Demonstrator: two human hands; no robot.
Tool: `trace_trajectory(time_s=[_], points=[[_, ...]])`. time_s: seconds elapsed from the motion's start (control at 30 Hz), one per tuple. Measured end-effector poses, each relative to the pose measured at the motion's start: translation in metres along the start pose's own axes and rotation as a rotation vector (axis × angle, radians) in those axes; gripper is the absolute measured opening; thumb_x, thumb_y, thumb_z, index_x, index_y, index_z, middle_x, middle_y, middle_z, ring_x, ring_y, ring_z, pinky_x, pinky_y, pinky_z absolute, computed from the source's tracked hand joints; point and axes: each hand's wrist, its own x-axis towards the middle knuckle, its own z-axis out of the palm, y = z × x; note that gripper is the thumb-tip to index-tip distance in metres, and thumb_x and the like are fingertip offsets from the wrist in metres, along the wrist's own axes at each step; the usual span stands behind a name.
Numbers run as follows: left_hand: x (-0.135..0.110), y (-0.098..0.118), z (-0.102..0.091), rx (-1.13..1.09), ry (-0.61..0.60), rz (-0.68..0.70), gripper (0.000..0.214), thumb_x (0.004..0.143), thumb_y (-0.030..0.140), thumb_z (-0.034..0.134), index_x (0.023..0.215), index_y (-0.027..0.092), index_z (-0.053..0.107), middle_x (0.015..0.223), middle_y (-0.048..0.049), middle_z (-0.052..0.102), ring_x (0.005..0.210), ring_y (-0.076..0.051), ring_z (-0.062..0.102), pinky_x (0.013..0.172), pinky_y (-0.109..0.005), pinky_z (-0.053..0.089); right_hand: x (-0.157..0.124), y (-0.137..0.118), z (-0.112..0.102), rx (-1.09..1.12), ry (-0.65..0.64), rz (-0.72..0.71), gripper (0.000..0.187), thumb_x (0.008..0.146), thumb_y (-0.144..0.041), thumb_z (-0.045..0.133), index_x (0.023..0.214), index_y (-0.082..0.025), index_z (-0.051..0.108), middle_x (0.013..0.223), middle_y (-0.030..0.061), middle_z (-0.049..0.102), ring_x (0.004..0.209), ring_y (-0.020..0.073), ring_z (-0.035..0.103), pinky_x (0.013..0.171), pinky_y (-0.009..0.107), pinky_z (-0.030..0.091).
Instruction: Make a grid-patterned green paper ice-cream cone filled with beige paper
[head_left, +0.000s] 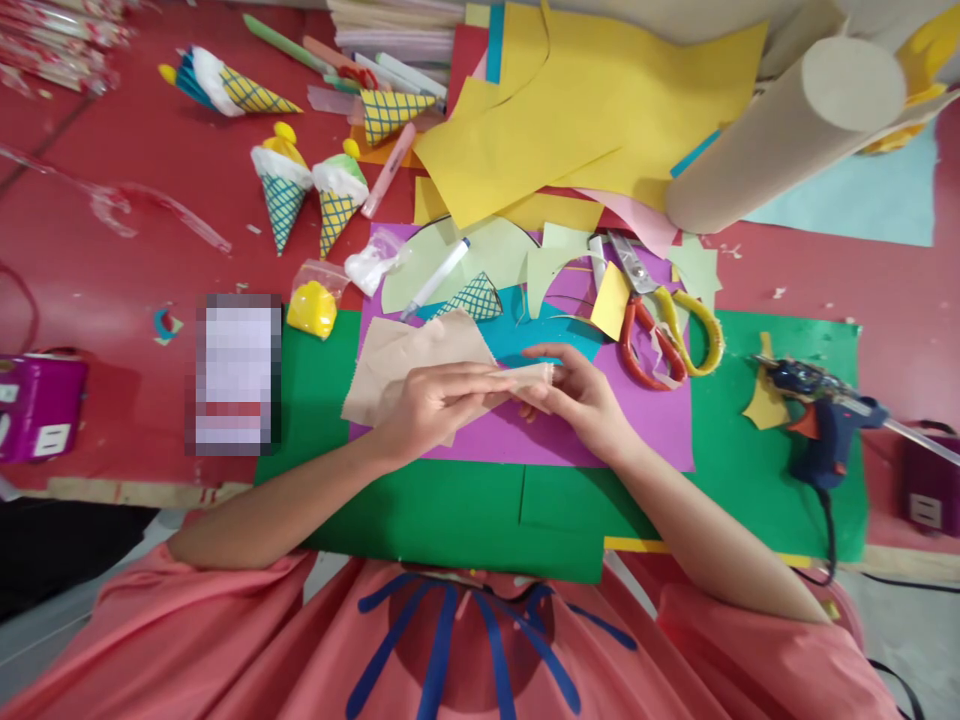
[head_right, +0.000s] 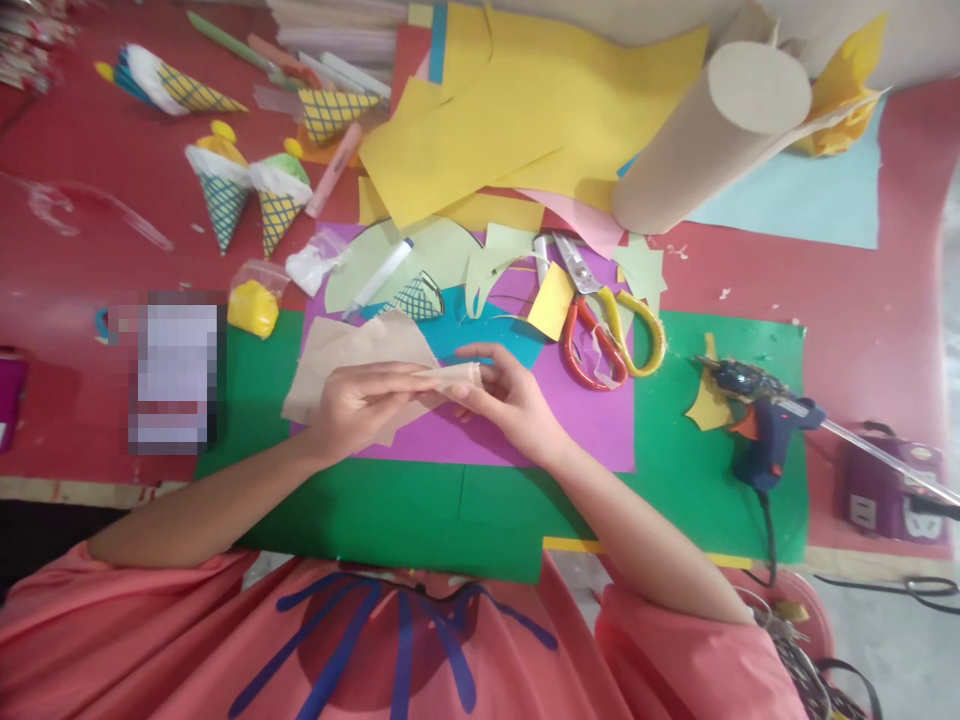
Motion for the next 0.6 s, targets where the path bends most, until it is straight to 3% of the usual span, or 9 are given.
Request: trace_trajectory(time_s=[0.07,0.23,0.3,0.43,0.53,0.6], points=[[-0.0018,0.0007,0.0007,-0.022,-0.038,-0.010,0.023,0.090,0.019,0.057,0.104,0.025,0.073,0.106,-0.0014,0.075,0.102,-0.015,0.070,0.092,-0.025,0.056,0.0002,-0.0017,0.0030,-0.036,0.029,0.021,0.032,0.079,-0.035,0.073,0.100,-0.018,0.057,0.075,-0.0012,0.069,0.061,0.0103,0.066,0.060,0.023,0.054],[-0.0072,0.0015,0.0015,-0.123,-0.047,-0.306,0.037,0.086,0.032,0.064,0.122,0.021,0.061,0.105,-0.0047,0.075,0.087,-0.016,0.073,0.075,-0.021,0.060,-0.0006,-0.0007,0.0040,-0.059,0.030,0.018,0.027,0.078,-0.036,0.073,0.092,-0.017,0.061,0.069,-0.0009,0.069,0.058,0.0101,0.065,0.057,0.023,0.054],[-0.0077,0.0008,0.0021,-0.064,-0.081,-0.323,0.036,0.085,0.032,0.066,0.119,0.021,0.062,0.098,-0.0029,0.076,0.082,-0.014,0.074,0.072,-0.018,0.059,-0.0008,0.0005,0.0036,-0.051,0.023,0.006,0.025,0.079,-0.035,0.073,0.092,-0.017,0.061,0.071,-0.0003,0.070,0.058,0.0103,0.066,0.058,0.024,0.055],[-0.0069,-0.0022,0.0035,0.057,-0.052,-0.137,0.026,0.087,0.024,0.063,0.112,0.020,0.067,0.099,-0.0016,0.076,0.076,-0.009,0.073,0.070,-0.013,0.057,-0.0002,0.0019,0.0028,-0.009,-0.011,-0.037,0.021,0.081,-0.031,0.072,0.094,-0.017,0.062,0.075,0.0005,0.072,0.061,0.0101,0.068,0.061,0.024,0.057],[-0.0061,-0.0047,0.0025,0.154,-0.014,0.108,0.028,0.088,0.015,0.062,0.115,0.021,0.066,0.104,-0.0021,0.075,0.079,-0.008,0.072,0.073,-0.013,0.057,0.0009,0.0029,0.0011,0.057,-0.080,-0.052,0.019,0.083,-0.028,0.070,0.096,-0.017,0.063,0.074,0.0006,0.072,0.062,0.0103,0.069,0.064,0.024,0.057],[-0.0058,-0.0058,0.0003,0.220,-0.055,0.260,0.035,0.088,0.011,0.060,0.121,0.023,0.062,0.105,-0.0018,0.075,0.086,-0.007,0.071,0.079,-0.014,0.057,0.0015,0.0038,-0.0002,0.109,-0.120,-0.031,0.016,0.084,-0.026,0.069,0.096,-0.017,0.063,0.074,0.0009,0.073,0.062,0.0102,0.069,0.062,0.023,0.057]])
